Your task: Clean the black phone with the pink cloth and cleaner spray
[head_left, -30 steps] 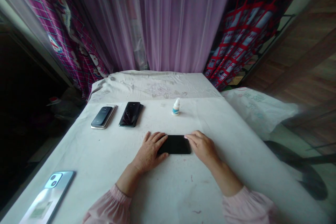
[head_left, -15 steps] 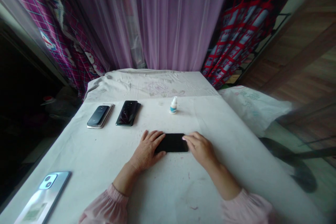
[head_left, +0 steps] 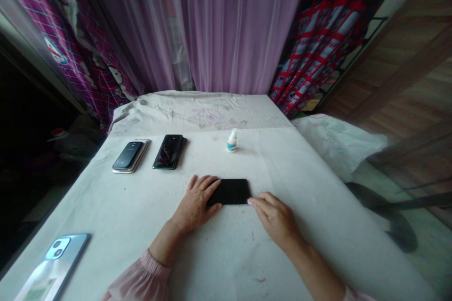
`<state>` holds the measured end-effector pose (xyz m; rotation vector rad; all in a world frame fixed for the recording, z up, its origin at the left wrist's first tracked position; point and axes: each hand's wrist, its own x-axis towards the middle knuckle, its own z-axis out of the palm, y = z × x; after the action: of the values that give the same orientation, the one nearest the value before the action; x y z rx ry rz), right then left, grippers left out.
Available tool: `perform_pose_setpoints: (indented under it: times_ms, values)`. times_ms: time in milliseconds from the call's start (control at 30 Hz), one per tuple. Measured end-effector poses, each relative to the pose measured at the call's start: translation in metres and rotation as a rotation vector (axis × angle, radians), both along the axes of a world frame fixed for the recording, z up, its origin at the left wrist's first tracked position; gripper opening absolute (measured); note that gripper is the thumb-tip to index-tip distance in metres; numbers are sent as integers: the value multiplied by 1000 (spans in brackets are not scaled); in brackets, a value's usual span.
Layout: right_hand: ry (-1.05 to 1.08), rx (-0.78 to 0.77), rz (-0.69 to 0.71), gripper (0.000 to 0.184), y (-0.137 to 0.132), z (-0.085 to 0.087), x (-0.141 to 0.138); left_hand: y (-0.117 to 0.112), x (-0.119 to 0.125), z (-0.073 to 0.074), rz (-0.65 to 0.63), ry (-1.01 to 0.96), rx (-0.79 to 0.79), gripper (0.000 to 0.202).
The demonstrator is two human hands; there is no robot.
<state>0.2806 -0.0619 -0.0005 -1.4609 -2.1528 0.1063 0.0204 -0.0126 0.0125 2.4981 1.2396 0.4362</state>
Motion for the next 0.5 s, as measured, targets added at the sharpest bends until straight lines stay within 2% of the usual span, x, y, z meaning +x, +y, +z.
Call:
perform_pose_setpoints:
  times_ms: [133, 267, 400, 500]
  values:
    - [14, -5, -46, 25, 32, 2, -4, 1, -1, -4, -3, 5, 8, 59]
    - [81, -10, -127, 24, 60, 3, -8, 1, -7, -14, 0, -8, 27, 75]
    - [124, 17, -154, 25, 60, 5, -8, -1, -24, -23, 82, -15, 83, 83]
    - [97, 22, -173, 25, 55, 7, -9, -4, -35, -25, 147, -13, 104, 79]
